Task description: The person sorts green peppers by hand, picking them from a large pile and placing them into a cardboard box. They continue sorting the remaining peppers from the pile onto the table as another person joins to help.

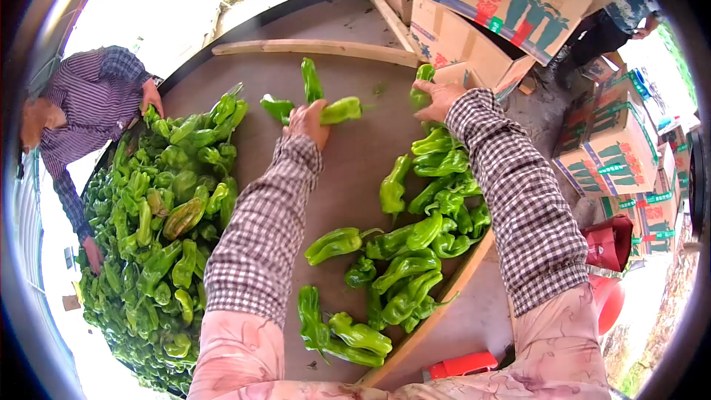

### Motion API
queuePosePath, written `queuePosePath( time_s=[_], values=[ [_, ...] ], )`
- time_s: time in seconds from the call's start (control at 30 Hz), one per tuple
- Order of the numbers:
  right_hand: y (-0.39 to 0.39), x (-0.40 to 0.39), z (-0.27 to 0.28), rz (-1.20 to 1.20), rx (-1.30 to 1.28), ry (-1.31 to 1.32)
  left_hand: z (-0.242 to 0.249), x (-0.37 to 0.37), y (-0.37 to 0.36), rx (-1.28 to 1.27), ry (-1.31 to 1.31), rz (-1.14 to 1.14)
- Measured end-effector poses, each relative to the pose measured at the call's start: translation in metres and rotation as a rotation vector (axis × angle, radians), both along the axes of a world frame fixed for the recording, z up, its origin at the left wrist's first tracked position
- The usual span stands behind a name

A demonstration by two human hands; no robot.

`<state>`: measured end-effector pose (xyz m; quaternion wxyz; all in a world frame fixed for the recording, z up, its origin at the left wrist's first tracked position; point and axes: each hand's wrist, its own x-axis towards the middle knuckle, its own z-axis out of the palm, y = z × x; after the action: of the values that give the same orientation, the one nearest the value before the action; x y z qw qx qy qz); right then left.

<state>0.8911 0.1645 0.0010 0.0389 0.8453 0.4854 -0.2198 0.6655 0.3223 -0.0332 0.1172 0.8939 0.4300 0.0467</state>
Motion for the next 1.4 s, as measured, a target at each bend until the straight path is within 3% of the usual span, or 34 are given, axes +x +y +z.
queuePosePath(
  time_s=[0.13,0.2,0.27,0.3,0.37,0.5,0.57,0.63,0.67,0.7,0.77,0.8,0.83,0.9,0.93,1.0,1.03,1.17,1.23,1.3,1.33,1.37,1.4],
  values=[
    [-0.021,0.011,0.016,-0.080,-0.067,0.027,-0.007,-0.025,-0.037,-0.047,-0.303,-0.156],
    [-0.034,0.042,-0.013,-0.132,0.045,0.140,-0.011,-0.033,-0.057,-0.059,-0.433,-0.226],
    [-0.045,0.061,-0.029,-0.163,0.075,0.189,-0.002,-0.036,-0.083,-0.533,-0.852,-0.240],
    [-0.051,0.076,-0.042,-0.180,0.067,0.188,-0.002,-0.038,-0.091,-0.549,-0.849,-0.250],
    [-0.071,0.100,-0.071,-0.205,0.082,0.647,-0.004,-0.041,-0.106,-0.622,-0.890,-0.258],
    [-0.119,0.110,-0.114,-0.056,0.358,0.763,-0.038,-0.039,-0.134,-0.605,-0.763,-0.260],
    [-0.125,0.108,-0.111,-0.159,0.251,0.741,-0.044,-0.038,-0.142,-0.489,-0.651,-0.260],
    [-0.137,0.113,-0.136,-0.464,0.402,0.696,-0.043,-0.036,-0.147,-0.457,-0.692,-0.255],
    [-0.146,0.135,-0.140,-0.149,0.334,0.767,-0.040,-0.034,-0.147,-0.434,-0.684,-0.280],
    [-0.141,0.139,-0.162,-0.153,0.333,0.768,-0.040,-0.033,-0.146,-0.438,-0.682,-0.283],
    [-0.135,0.143,-0.199,-0.425,0.398,0.877,-0.041,-0.030,-0.145,-0.477,-0.666,-0.272],
    [-0.170,0.150,-0.191,0.356,0.667,0.878,-0.041,-0.030,-0.146,-0.446,-0.667,-0.279],
    [-0.169,0.135,-0.182,0.359,0.663,0.875,-0.040,-0.027,-0.147,-0.446,-0.672,-0.277],
    [-0.149,0.092,-0.170,-0.384,0.768,0.827,-0.038,-0.019,-0.153,-0.473,-0.661,-0.280],
    [-0.144,0.069,-0.146,-0.384,0.768,0.828,-0.032,-0.014,-0.156,-0.400,-0.649,-0.303],
    [-0.135,0.024,-0.087,-0.053,0.823,0.196,-0.035,-0.004,-0.164,-0.414,-0.696,-0.301],
    [-0.128,0.014,-0.086,0.005,0.833,0.153,-0.037,0.001,-0.169,-0.427,-0.746,-0.301],
    [-0.121,0.013,-0.094,-0.144,0.761,0.347,-0.025,0.022,-0.186,-0.518,-0.766,-0.268],
    [-0.130,0.016,-0.094,-0.230,0.758,0.416,-0.031,0.033,-0.189,-0.418,-0.701,-0.263],
    [-0.148,0.021,-0.094,-0.505,0.788,0.522,-0.033,0.046,-0.195,-0.434,-0.619,-0.299],
    [-0.158,0.028,-0.110,-0.542,0.871,0.738,-0.033,0.054,-0.198,-0.462,-0.601,-0.290],
    [-0.163,0.042,-0.135,-0.609,0.821,0.745,-0.033,0.062,-0.200,-0.465,-0.602,-0.289],
    [-0.169,0.035,-0.118,-0.758,0.794,0.907,-0.033,0.070,-0.201,-0.479,-0.604,-0.276]
  ],
)
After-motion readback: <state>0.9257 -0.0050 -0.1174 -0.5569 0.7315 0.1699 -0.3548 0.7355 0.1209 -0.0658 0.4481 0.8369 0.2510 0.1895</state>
